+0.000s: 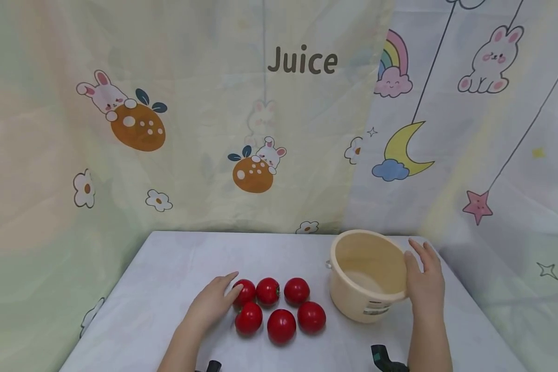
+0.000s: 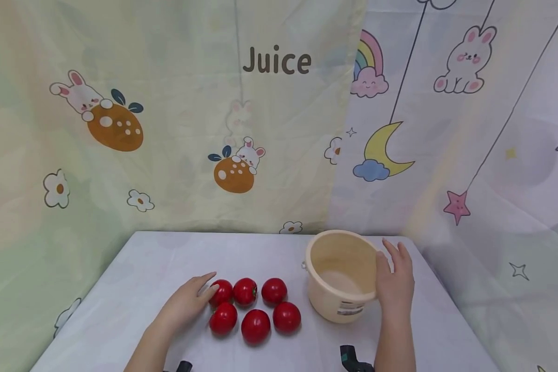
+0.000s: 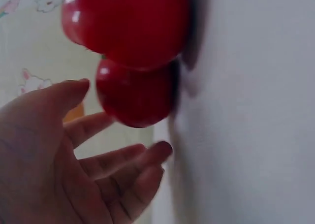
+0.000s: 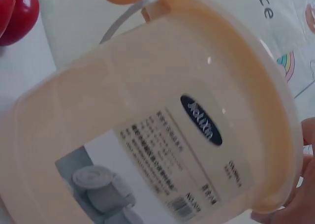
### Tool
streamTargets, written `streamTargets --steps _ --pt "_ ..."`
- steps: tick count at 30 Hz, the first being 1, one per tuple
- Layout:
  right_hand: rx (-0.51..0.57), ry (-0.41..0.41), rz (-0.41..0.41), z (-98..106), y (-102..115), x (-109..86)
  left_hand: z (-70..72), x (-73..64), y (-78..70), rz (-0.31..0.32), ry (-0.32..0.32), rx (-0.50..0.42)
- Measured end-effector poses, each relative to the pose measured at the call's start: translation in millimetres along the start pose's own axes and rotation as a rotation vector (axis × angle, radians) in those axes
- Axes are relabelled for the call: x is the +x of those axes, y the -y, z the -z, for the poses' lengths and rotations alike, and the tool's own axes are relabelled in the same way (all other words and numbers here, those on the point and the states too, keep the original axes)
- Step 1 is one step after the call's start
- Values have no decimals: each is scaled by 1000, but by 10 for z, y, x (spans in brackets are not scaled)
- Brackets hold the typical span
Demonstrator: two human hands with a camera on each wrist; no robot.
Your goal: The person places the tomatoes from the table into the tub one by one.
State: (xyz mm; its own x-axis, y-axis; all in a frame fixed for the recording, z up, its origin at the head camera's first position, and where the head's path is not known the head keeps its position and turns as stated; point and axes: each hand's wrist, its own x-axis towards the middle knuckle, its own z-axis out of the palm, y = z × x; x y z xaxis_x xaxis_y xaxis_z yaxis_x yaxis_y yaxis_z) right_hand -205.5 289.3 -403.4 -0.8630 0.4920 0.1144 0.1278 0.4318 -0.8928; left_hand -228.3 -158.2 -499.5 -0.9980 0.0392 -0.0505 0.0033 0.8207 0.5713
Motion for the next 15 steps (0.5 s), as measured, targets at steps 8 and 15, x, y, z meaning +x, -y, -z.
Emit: streamTargets --steps 8,15 --pt "266 198 -242 -62 -231 136 -154 100 168 20 62 -290" --pt "446 222 -270 -68 -299 184 -179 123 219 17 112 -358"
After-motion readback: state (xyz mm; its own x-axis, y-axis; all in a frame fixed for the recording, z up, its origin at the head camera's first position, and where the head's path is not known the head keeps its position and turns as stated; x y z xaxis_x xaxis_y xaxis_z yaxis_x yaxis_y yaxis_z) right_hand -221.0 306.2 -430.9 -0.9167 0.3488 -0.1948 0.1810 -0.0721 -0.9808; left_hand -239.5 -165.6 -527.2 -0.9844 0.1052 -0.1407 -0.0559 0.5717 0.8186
